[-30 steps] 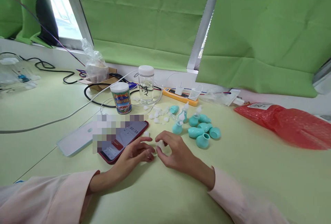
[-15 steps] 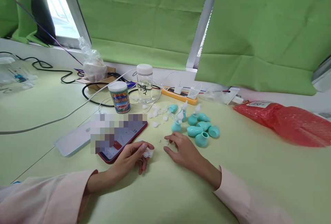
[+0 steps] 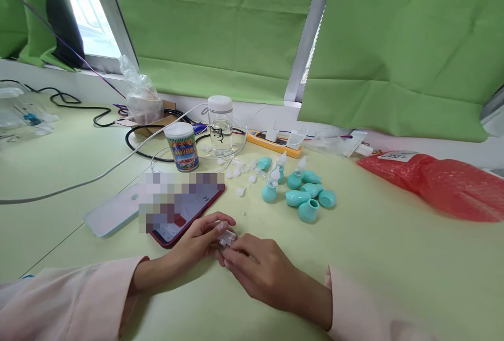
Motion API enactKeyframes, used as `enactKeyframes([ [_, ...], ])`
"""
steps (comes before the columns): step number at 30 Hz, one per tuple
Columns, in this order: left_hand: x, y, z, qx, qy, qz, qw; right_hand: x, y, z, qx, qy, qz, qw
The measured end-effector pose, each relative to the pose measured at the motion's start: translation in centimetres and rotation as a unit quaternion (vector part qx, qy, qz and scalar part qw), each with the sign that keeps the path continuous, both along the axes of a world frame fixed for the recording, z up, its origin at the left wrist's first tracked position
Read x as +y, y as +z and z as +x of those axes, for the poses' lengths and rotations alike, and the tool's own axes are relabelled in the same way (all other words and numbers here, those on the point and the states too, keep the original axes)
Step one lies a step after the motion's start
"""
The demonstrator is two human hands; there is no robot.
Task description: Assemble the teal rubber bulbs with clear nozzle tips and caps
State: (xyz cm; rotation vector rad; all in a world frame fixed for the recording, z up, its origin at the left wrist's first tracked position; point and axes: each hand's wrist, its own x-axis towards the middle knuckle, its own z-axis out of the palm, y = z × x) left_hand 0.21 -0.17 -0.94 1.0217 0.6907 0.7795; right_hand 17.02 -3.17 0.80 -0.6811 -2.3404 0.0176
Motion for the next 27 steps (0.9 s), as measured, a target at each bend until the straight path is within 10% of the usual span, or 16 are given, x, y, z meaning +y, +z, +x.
enactKeyframes([
  [27, 0.0, -0.5, -0.2, -0.086, -0.140, -0.056, 0.985, 1.3, -1.2, 0.2, 0.188, -0.025, -0.081, 0.978],
])
